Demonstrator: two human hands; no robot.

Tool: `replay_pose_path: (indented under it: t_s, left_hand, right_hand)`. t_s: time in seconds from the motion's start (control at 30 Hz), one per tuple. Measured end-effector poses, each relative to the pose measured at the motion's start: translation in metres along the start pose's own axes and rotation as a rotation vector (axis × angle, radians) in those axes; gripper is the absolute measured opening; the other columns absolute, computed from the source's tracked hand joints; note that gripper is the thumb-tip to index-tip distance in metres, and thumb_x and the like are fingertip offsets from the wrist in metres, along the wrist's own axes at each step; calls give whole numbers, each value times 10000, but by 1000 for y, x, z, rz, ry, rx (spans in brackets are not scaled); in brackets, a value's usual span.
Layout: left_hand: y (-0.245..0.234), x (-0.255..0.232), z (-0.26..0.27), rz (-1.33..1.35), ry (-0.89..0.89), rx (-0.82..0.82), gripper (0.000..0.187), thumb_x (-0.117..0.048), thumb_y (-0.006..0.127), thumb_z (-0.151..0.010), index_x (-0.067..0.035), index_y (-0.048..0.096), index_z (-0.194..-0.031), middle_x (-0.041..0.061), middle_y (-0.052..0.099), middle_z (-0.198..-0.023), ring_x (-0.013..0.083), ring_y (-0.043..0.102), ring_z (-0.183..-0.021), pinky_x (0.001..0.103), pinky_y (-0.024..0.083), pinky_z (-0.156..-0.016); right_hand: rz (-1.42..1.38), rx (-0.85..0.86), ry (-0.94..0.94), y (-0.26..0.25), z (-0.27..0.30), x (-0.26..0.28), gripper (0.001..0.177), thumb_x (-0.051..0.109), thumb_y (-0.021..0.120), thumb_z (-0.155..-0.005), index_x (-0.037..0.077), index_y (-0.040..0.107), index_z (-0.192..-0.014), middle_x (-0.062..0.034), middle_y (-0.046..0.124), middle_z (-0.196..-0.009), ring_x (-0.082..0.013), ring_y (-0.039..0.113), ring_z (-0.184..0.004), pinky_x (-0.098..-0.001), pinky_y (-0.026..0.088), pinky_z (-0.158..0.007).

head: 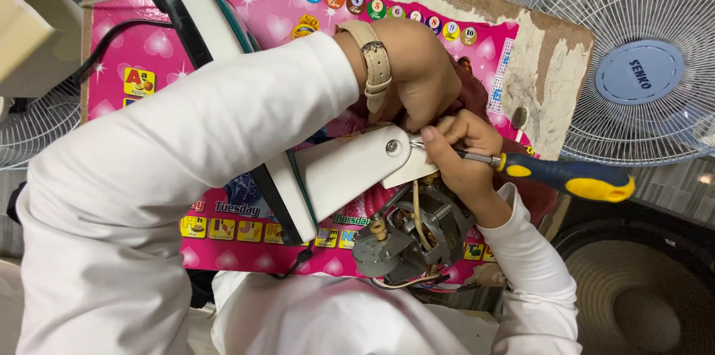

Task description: Repairing a fan motor using a screwdriver and a cloth

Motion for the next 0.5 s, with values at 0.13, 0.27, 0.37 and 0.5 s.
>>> replay_pose_path:
  t_s: [0.13, 0.27, 0.37, 0.5]
  left_hand:
    - [-1, 0, 4, -15, -15, 3, 327, -105, 664, -874, -1, 717, -1180, 202, 788, -1006, 299, 742, -737, 372, 568, -617]
    - [-3, -1, 8, -44, -23, -1, 304, -121, 669, -863, -43, 735, -1149, 186, 798, -982, 289, 747, -766, 382, 555, -653]
    - [-3, -1, 9, -51, -29, 1, 299, -137, 665, -861, -42, 741, -1135, 185, 801, -970, 289, 748, -769, 382, 552, -657]
    - [-3, -2, 8, -72, -28, -10, 286, -149, 668, -854, -42, 753, -1105, 157, 799, -969, 281, 728, -755, 384, 548, -654]
  right_hand:
    - [-32, 36, -9, 1, 1, 0, 373, -80, 643, -923, 109, 363, -763, -51, 571, -709, -84, 487, -544, -186, 413, -529]
    - [-6, 5, -5, -2, 2, -2, 374, -90, 633, -934, 111, 368, -763, -47, 582, -718, -80, 498, -546, -188, 420, -543]
    - [-16, 6, -1, -3, 2, -5, 372, -93, 630, -926, 112, 362, -768, -49, 580, -718, -81, 493, -548, -191, 421, -542]
    - [-33, 0, -3, -3, 3, -7, 387, -100, 631, -925, 118, 355, -765, -39, 571, -723, -78, 479, -548, -190, 416, -539]
Point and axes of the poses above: each hand's wrist, its own z-axis away from the middle knuckle, its own y-axis out of the palm, x = y × z, the point moved 5 cm from there along -z, towards the middle knuckle
